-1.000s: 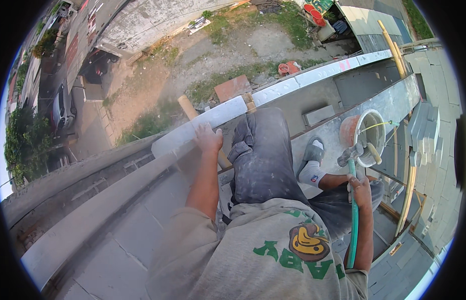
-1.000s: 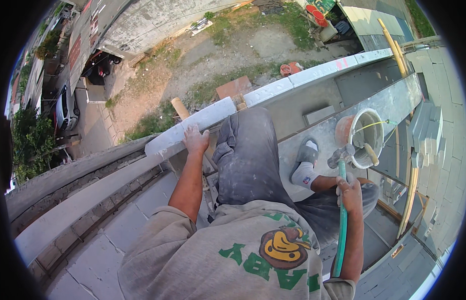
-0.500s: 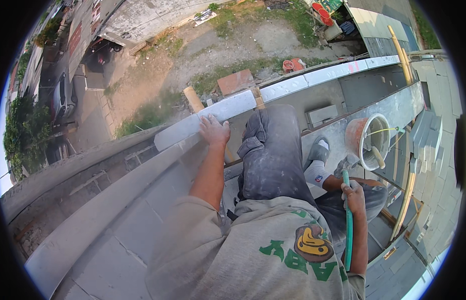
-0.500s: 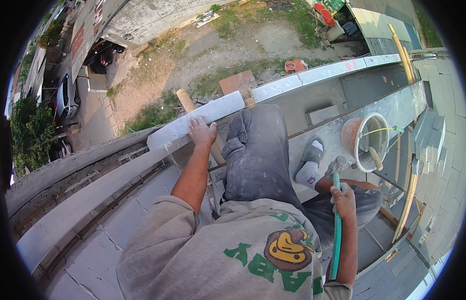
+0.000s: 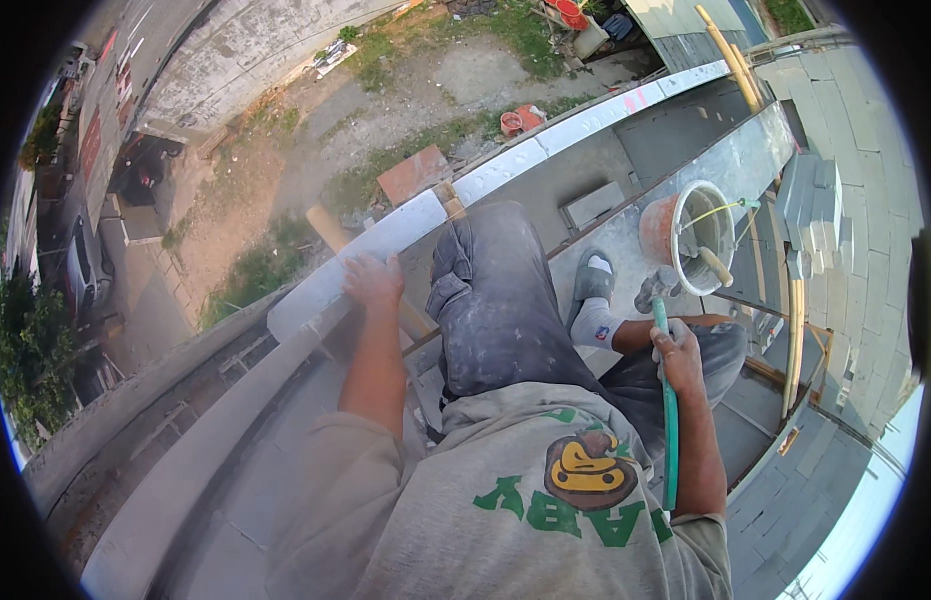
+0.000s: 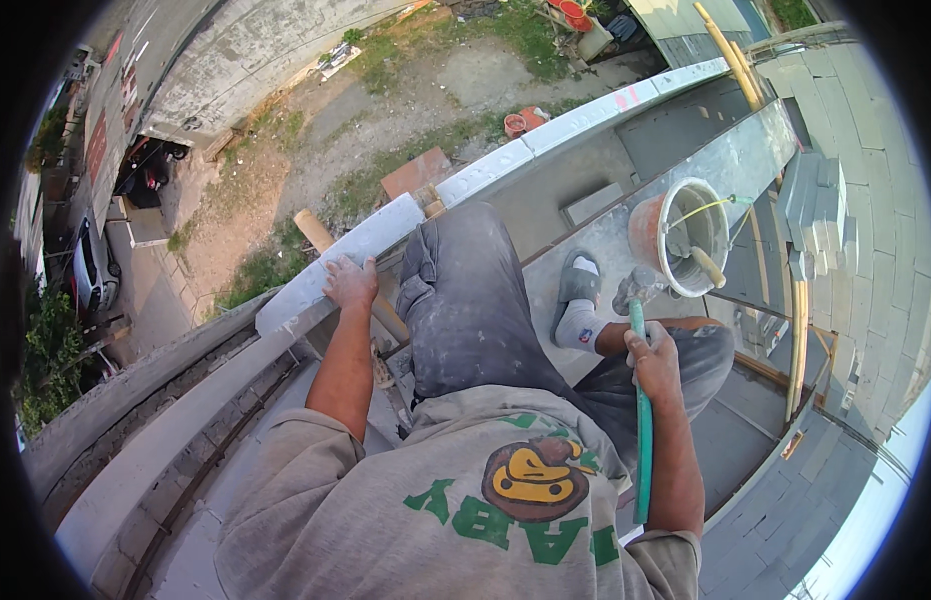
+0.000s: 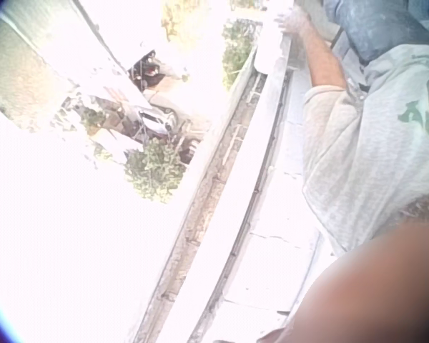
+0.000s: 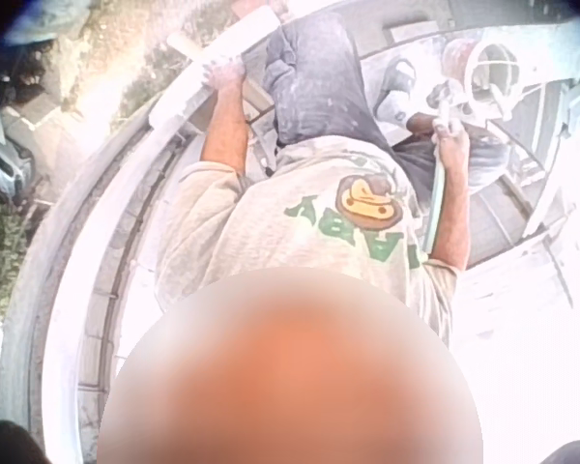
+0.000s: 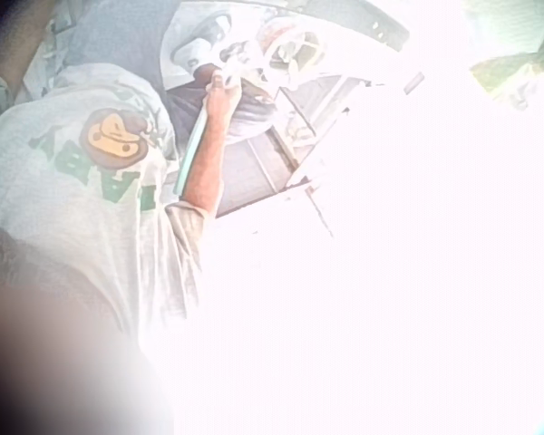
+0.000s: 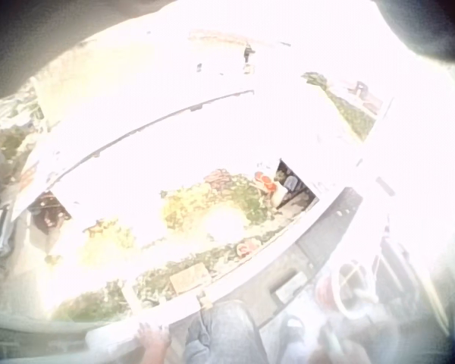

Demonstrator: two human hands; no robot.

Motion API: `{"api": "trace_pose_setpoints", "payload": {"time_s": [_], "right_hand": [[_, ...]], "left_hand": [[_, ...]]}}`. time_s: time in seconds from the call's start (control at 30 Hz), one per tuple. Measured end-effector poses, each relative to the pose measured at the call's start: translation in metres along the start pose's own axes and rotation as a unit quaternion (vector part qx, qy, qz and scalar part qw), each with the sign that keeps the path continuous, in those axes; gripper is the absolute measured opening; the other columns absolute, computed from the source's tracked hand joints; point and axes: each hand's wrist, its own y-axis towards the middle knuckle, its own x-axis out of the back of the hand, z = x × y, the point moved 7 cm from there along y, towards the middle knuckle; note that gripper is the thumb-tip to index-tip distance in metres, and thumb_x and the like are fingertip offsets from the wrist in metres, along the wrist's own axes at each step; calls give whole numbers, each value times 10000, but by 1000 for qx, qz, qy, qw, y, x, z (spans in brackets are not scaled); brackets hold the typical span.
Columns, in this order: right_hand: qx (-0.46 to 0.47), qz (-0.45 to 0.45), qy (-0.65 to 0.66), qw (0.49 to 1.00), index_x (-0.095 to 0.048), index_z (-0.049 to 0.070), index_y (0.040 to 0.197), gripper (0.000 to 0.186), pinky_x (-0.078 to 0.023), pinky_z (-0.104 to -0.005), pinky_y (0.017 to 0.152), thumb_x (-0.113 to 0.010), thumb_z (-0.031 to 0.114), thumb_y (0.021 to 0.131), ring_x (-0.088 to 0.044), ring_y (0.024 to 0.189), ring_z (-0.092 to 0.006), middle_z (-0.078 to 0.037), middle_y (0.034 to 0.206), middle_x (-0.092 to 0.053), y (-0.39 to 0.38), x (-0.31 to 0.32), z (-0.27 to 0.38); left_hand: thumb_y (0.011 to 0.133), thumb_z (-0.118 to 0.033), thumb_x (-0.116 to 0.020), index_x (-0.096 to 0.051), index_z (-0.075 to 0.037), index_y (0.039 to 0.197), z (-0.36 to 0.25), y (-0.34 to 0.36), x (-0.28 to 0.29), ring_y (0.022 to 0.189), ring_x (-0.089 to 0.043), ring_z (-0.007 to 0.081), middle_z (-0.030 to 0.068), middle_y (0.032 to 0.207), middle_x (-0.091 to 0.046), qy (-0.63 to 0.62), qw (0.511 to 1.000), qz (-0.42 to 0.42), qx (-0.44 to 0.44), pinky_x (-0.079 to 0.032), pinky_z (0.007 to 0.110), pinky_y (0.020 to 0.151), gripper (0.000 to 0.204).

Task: The person builds a wall by applying mortar from a bucket to lightweight concrete blocks with a trowel, then laying the blocks in courses and tapping them into place with a rubber mallet.

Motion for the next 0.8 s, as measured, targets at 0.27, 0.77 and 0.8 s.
{"api": "trace_pose_setpoints", "payload": {"time_s": [0.27, 0.77, 0.8], "right_hand": [[34, -81, 132, 987, -575, 12, 954, 225, -345, -232, 415, -593, 231, 903, -452, 455, -68, -10, 617, -521, -37, 43, 24], [-167, -183, 97, 964, -586, 13, 833, 153, -419, -272, 451, -591, 150, 901, -523, 529, -114, -39, 625, -536, -5, 102, -157], [-137, -190, 109, 966, -623, -19, 824, 166, -444, -301, 517, -612, 141, 867, -570, 598, -133, -80, 661, -595, 25, 80, -202]], "left_hand": [[872, -603, -473, -353, -6, 1428, 13, 8, -4, 1312, -383, 457, 280, 1492, -296, 9, 1000, 5, 24, -284, 558, 1063, 825], [828, -699, -482, -398, -102, 1373, 17, 31, -22, 1275, -424, 436, 275, 1446, -327, 88, 994, -42, 54, -364, 614, 975, 813], [826, -696, -495, -413, -99, 1340, 28, 39, -24, 1224, -466, 430, 264, 1401, -367, 73, 996, -42, 39, -393, 617, 935, 792]]}}
